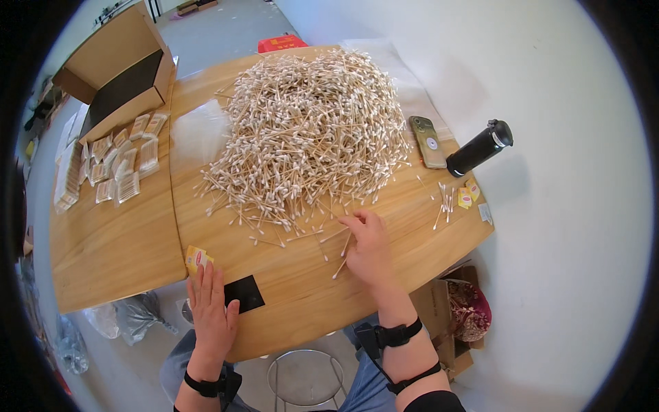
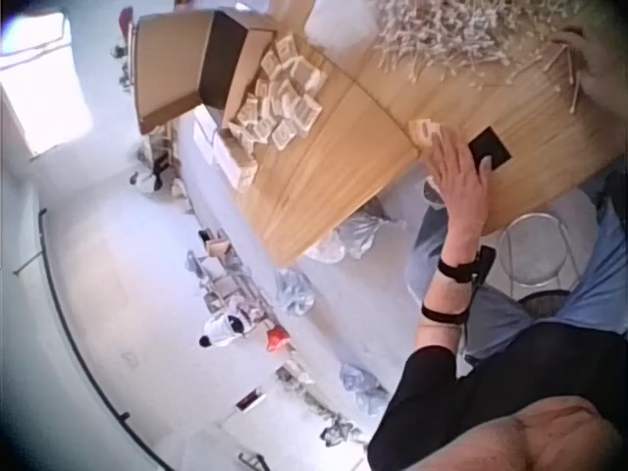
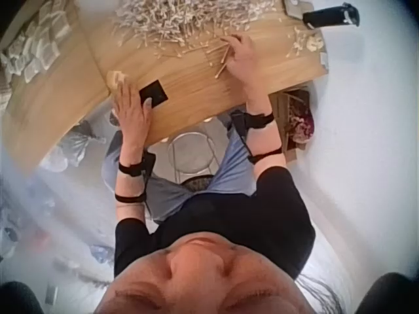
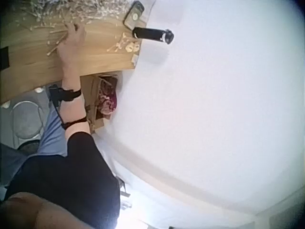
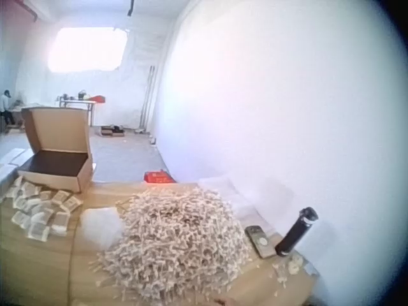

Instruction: The recorder is counting cotton swabs and placing them into small clear plastic bags.

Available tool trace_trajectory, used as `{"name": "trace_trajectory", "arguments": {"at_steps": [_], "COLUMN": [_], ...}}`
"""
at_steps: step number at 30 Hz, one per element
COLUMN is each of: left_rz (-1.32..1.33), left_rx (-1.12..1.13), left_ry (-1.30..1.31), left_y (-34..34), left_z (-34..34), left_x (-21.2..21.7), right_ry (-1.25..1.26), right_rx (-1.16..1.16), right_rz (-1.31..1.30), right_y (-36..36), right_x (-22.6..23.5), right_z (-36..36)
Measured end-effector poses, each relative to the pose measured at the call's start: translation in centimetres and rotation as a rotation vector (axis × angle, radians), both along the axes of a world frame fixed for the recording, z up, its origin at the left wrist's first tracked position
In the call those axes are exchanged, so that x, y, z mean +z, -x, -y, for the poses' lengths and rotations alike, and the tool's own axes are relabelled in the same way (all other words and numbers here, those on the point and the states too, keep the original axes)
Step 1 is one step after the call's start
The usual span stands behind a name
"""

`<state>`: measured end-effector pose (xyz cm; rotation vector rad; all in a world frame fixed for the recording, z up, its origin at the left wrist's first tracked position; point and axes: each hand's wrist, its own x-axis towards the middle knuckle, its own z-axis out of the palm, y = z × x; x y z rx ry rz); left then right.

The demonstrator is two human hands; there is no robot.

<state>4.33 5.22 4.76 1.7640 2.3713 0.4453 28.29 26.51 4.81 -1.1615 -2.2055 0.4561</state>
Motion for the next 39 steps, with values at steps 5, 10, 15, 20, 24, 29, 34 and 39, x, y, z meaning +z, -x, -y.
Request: {"name": "trace_trajectory", "arguments": {"at_steps": [5,10,15,20,24,29,34,39], "left_rz": [0.154,0.238,0.287,0.277,0.288,0.272,0.278,0.286], "left_rx": [-0.121,-0.115,-0.106,-0.103,-0.109,-0.101,-0.083,-0.083], "left_ry": [-0.224,-0.279,-0.32,-0.316,-0.255,-0.317,-0.349,-0.357], "left_y": [-1.3,-2.8,-3.6,-4.3,-4.8,-4.4,-4.2,-3.8], "left_z": [-2.2,-4.7,-6.2,-6.6,-6.5,-6.4,-6.3,-6.2], "left_x": [-0.6,-0.9,-1.2,-0.9,-0.5,-1.0,-1.2,-1.2], "right_ry": [0.122,0.088,0.173,0.396,0.046,0.061,0.111,0.119], "right_rx": [0.081,0.218,0.352,0.313,0.25,0.337,0.356,0.392], "right_rz": [0.05,0.027,0.049,-0.14,-0.083,-0.014,-0.001,0.026], "right_y": [0.6,3.5,5.0,4.4,4.5,4.5,3.9,4.0], "right_x": [0.6,0.1,0.2,-0.8,0.0,-0.2,-0.7,-0.8], "right_z": [0.8,3.0,4.8,4.5,2.4,2.5,2.5,3.0]}}
